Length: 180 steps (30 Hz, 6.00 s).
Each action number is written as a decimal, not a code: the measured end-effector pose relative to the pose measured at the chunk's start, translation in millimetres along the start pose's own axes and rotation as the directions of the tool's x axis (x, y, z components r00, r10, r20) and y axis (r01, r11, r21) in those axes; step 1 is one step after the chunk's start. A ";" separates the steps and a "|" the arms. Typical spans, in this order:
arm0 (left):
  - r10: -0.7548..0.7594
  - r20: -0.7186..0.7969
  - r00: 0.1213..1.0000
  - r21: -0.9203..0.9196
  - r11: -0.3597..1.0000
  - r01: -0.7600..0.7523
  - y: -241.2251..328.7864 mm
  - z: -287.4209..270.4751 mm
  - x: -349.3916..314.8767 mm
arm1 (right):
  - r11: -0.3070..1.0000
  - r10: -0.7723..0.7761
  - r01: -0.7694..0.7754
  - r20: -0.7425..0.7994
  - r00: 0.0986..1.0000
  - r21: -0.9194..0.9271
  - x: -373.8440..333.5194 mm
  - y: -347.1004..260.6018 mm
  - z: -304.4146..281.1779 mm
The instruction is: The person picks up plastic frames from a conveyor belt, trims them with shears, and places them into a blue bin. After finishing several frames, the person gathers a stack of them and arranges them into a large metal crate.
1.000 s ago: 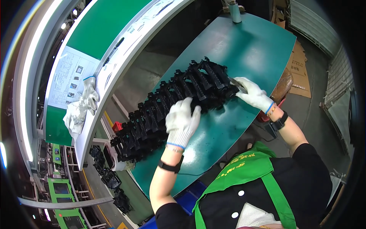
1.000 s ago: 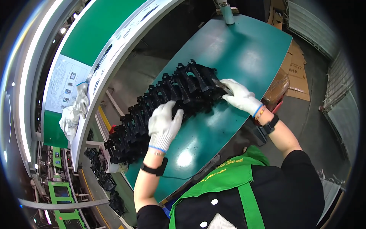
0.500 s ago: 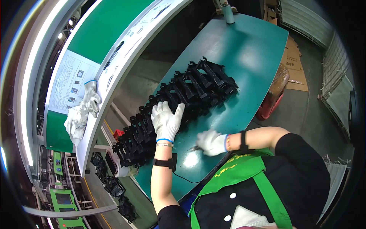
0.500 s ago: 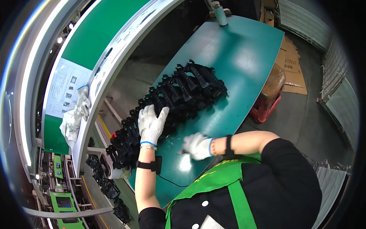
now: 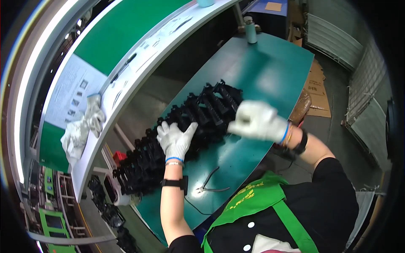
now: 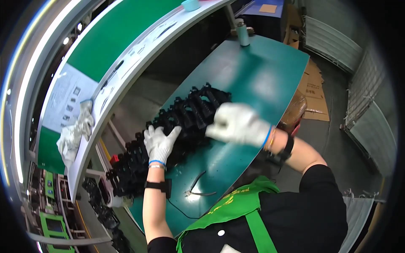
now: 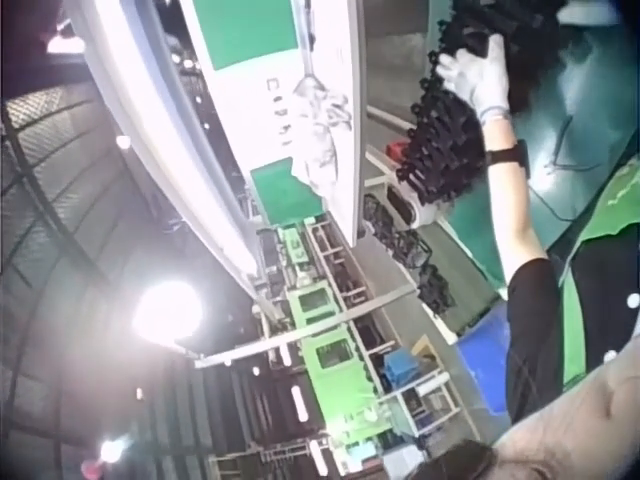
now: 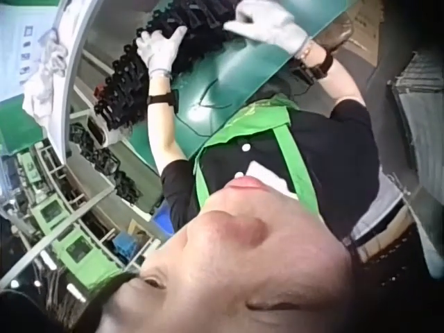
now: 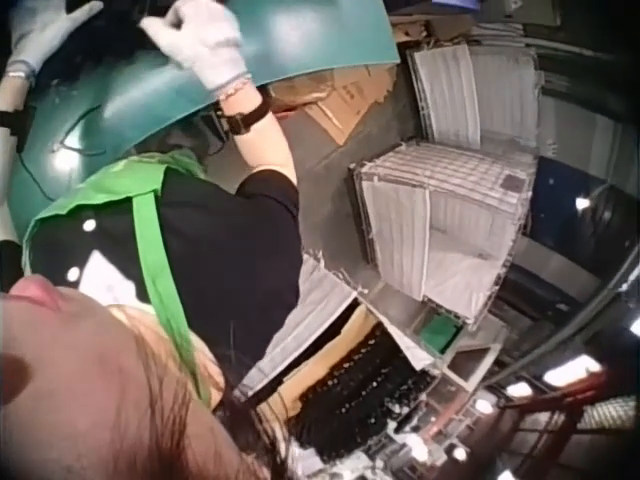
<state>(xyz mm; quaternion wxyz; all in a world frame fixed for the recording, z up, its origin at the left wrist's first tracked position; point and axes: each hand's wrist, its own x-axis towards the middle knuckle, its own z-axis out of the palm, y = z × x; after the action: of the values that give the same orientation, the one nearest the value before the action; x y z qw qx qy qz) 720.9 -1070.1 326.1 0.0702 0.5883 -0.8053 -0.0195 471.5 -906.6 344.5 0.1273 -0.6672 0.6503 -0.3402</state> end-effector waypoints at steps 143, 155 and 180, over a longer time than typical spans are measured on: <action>0.361 0.575 0.734 -0.818 0.290 0.497 46.2 -10.4 -112.6 | 0.571 0.474 -0.424 0.140 0.869 0.703 -100.1 67.4 -40.9; 0.612 0.771 0.176 -0.620 0.659 0.427 117.6 38.7 -252.1 | 0.292 0.955 -0.759 -0.217 0.201 0.582 -429.7 -67.5 -8.1; 0.245 0.609 -0.754 -0.648 0.702 -0.295 333.5 61.3 -867.7 | 0.365 0.780 0.349 -0.079 -0.621 0.863 -971.4 -375.5 154.8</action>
<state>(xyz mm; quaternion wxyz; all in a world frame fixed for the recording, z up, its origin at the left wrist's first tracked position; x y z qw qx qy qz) 655.9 -146.3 225.2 -0.6638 -0.1199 -0.5692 -0.4701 935.8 23.9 180.3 -0.0943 0.4314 0.4299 -0.7875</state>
